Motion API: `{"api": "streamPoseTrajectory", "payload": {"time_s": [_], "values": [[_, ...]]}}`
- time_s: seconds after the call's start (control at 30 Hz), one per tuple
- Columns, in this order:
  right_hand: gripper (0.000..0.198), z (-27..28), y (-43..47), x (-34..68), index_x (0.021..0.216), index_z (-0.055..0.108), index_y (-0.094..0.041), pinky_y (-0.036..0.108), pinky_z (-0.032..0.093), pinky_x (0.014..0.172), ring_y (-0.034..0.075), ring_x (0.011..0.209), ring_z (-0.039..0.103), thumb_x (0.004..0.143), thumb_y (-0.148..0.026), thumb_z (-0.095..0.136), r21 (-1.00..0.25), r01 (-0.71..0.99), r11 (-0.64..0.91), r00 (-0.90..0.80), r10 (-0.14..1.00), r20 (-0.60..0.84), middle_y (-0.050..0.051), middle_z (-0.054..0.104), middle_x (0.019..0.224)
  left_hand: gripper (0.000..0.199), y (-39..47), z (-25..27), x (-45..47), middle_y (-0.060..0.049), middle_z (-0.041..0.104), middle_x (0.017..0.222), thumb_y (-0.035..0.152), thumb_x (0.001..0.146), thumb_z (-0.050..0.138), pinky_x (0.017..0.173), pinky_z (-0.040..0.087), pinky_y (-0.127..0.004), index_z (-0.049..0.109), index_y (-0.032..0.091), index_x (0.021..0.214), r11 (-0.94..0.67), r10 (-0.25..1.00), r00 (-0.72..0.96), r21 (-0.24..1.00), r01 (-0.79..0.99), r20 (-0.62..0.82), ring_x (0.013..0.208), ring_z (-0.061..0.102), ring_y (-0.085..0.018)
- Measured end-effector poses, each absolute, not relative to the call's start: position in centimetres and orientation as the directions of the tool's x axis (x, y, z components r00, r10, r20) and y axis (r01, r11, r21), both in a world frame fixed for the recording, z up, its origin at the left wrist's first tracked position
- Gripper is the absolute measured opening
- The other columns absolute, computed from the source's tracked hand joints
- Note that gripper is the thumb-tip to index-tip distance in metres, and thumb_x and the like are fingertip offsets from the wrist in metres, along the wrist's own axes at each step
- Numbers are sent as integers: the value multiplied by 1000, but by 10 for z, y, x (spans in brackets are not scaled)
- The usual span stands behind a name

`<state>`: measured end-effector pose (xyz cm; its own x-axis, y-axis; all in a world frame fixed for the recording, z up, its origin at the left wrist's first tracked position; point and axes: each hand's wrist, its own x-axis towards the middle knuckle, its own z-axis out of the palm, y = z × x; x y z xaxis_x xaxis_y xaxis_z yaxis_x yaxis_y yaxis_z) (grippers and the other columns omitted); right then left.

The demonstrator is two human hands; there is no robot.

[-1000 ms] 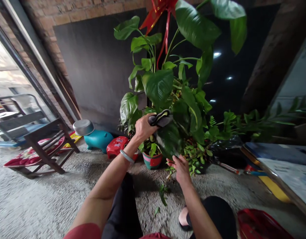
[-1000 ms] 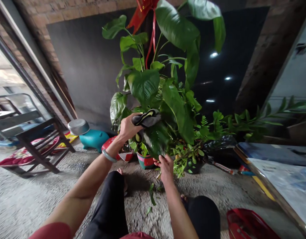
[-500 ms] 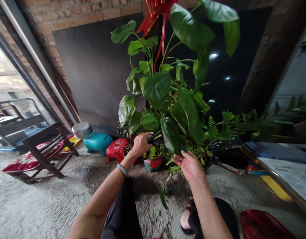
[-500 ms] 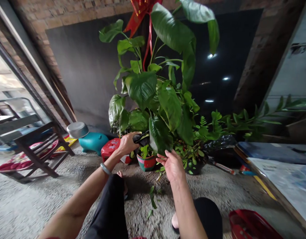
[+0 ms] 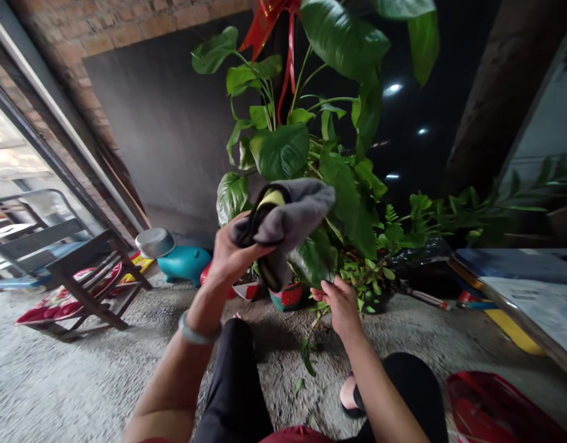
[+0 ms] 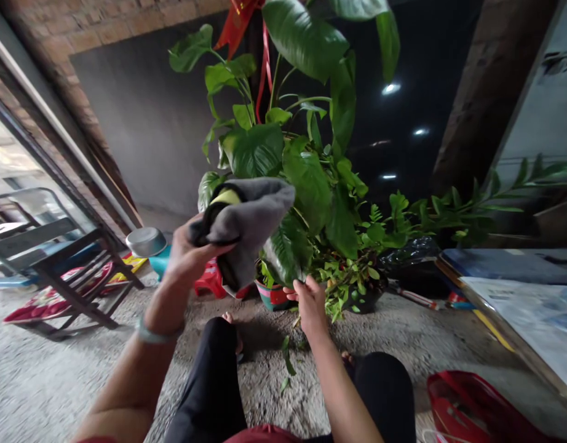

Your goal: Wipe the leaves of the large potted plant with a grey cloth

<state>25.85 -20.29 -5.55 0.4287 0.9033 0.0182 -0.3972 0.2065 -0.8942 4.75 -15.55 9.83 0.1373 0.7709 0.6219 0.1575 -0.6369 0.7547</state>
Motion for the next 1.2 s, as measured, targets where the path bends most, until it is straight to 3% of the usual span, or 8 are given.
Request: {"api": "streamPoseTrajectory", "payload": {"time_s": [0.2, 0.43, 0.57, 0.67, 0.77, 0.93, 1.1, 1.2], "values": [[40, -61, -204, 254, 76, 69, -22, 27, 55, 52, 18, 55, 71, 61, -55, 85, -919, -324, 227, 428, 901, 71, -1, 70, 64, 40, -143, 88, 88, -1, 79, 90, 28, 62, 84, 82, 61, -32, 78, 18, 100, -625, 780, 331, 679, 385, 531, 89, 74, -24], [38, -59, -201, 259, 66, 65, -22, 25, 55, 52, 18, 53, 70, 58, -51, 88, -901, -366, 234, 446, 894, 51, -4, 63, 57, 56, -152, 103, 92, -6, 76, 126, 19, 67, 78, 104, 56, -39, 73, 22, 123, -804, 569, 313, 436, 404, 761, 118, 70, -27], [38, -63, -200, 257, 76, 73, -21, 27, 53, 49, 17, 51, 67, 54, -49, 87, -878, -435, 200, 422, 907, -3, -1, 71, 62, 53, -152, 64, 94, -3, 81, 108, 14, 60, 77, 96, 60, -39, 77, 23, 112, -700, 714, 459, 529, 480, 529, 102, 76, -27], [36, -68, -199, 259, 67, 68, -22, 27, 52, 49, 17, 53, 66, 53, -49, 87, -876, -439, 200, 432, 902, -11, -1, 69, 60, 47, -165, 58, 77, -3, 82, 103, 20, 62, 80, 86, 62, -36, 78, 21, 109, -676, 713, 553, 629, 383, 430, 94, 77, -26], [38, -70, -198, 261, 63, 61, -22, 26, 54, 52, 18, 56, 69, 54, -49, 88, -882, -425, 202, 448, 894, -11, -2, 67, 59, 50, -168, 80, 66, -6, 81, 110, 27, 66, 82, 88, 62, -34, 77, 19, 115, -729, 668, 481, 629, 270, 568, 98, 77, -24], [38, -65, -198, 257, 72, 66, -22, 25, 56, 52, 18, 55, 71, 55, -48, 88, -889, -419, 183, 419, 908, -11, -2, 69, 65, 53, -141, 82, 83, -4, 79, 116, 25, 67, 80, 98, 59, -35, 73, 18, 119, -719, 668, 120, 596, 358, 734, 109, 73, -24], [36, -72, -200, 264, 74, 70, -22, 26, 53, 48, 17, 53, 67, 55, -47, 88, -878, -440, 189, 417, 909, -13, -1, 72, 63, 48, -151, 37, 72, -1, 81, 92, 27, 58, 86, 80, 62, -32, 79, 18, 105, -542, 818, 424, 769, 338, 390, 88, 76, -25], [38, -76, -199, 270, 68, 67, -22, 25, 53, 48, 16, 52, 67, 53, -48, 90, -879, -435, 194, 415, 910, -4, -2, 69, 59, 48, -161, 43, 48, -4, 82, 95, 31, 60, 86, 76, 62, -32, 79, 17, 105, -544, 800, 451, 796, 268, 395, 87, 77, -26]]}}
